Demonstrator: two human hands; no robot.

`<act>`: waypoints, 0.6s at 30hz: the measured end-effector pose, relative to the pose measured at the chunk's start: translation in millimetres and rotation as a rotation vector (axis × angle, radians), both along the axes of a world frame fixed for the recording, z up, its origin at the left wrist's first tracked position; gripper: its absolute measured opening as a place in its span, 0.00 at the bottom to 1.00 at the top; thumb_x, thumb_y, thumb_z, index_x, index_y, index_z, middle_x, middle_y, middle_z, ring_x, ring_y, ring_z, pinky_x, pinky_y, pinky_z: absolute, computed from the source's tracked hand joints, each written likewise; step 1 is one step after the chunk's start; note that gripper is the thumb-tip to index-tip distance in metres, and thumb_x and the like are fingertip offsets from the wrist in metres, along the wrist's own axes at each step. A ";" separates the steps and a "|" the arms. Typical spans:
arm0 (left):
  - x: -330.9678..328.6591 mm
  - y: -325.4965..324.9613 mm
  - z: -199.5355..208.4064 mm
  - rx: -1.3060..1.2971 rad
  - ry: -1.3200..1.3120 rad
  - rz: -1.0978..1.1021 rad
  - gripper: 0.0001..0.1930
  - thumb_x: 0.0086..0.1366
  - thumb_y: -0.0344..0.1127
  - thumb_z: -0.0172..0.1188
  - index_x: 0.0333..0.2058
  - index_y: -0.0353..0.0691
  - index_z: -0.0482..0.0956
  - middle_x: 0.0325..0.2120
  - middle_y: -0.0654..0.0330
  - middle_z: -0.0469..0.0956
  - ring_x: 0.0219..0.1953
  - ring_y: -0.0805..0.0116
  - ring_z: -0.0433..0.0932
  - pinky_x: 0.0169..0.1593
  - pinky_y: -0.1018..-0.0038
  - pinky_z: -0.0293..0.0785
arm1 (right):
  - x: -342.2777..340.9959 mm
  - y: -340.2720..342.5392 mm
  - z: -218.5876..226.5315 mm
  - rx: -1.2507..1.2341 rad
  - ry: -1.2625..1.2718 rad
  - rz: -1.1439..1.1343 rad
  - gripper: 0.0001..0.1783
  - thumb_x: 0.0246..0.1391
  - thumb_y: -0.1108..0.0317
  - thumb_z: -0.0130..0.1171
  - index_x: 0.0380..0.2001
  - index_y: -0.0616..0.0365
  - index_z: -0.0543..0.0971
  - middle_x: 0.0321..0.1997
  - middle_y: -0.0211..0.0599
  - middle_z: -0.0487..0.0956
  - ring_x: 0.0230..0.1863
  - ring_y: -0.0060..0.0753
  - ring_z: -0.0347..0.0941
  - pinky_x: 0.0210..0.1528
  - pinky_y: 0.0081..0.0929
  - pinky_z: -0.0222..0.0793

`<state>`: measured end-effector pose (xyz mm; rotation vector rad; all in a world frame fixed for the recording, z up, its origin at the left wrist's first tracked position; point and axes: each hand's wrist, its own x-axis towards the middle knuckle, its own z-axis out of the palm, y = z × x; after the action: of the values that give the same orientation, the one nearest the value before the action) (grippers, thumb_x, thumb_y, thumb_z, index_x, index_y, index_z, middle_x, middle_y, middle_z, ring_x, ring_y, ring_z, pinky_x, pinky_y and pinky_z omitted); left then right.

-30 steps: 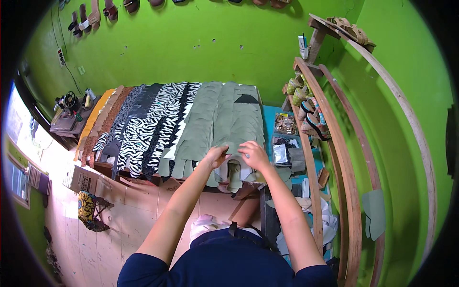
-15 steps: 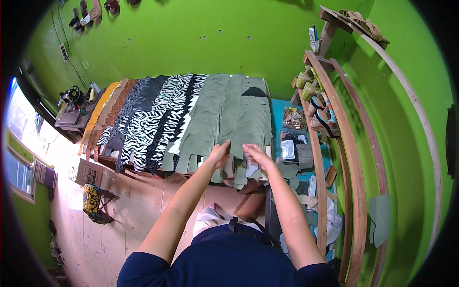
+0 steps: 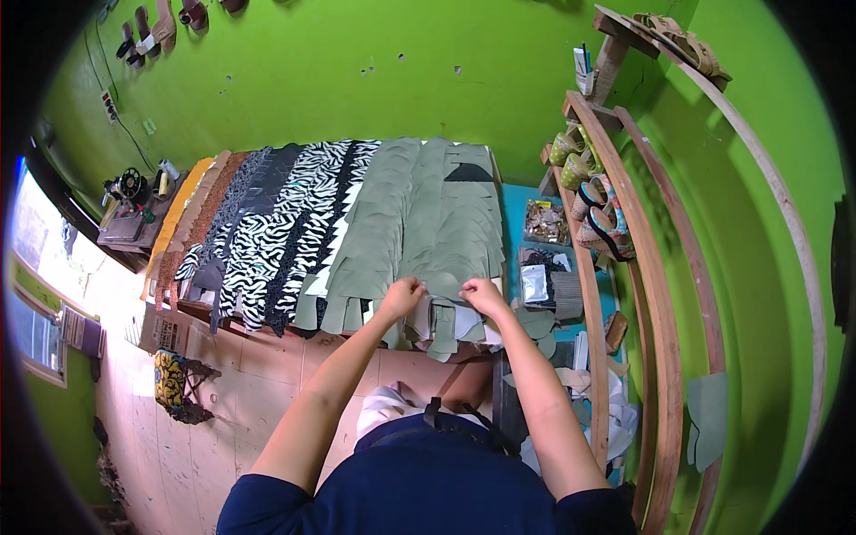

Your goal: Inspecting and organizing cut leather and fabric components for shoe manufacturing.

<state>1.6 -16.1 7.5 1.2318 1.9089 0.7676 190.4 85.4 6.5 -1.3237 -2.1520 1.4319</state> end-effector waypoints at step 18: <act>-7.3 -7.8 8.9 0.062 -0.530 -0.033 0.12 0.52 0.35 0.56 0.34 0.36 0.73 0.21 0.64 0.72 0.22 0.79 0.68 0.25 0.82 0.63 | 12.9 9.3 -2.1 -0.106 0.118 0.134 0.19 0.46 0.68 0.57 0.41 0.66 0.71 0.27 0.26 0.71 0.29 0.17 0.64 0.33 0.16 0.61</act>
<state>-5.7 -23.8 16.4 0.9693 1.4367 1.0238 203.3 94.7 4.4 -1.1152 -2.1503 1.6524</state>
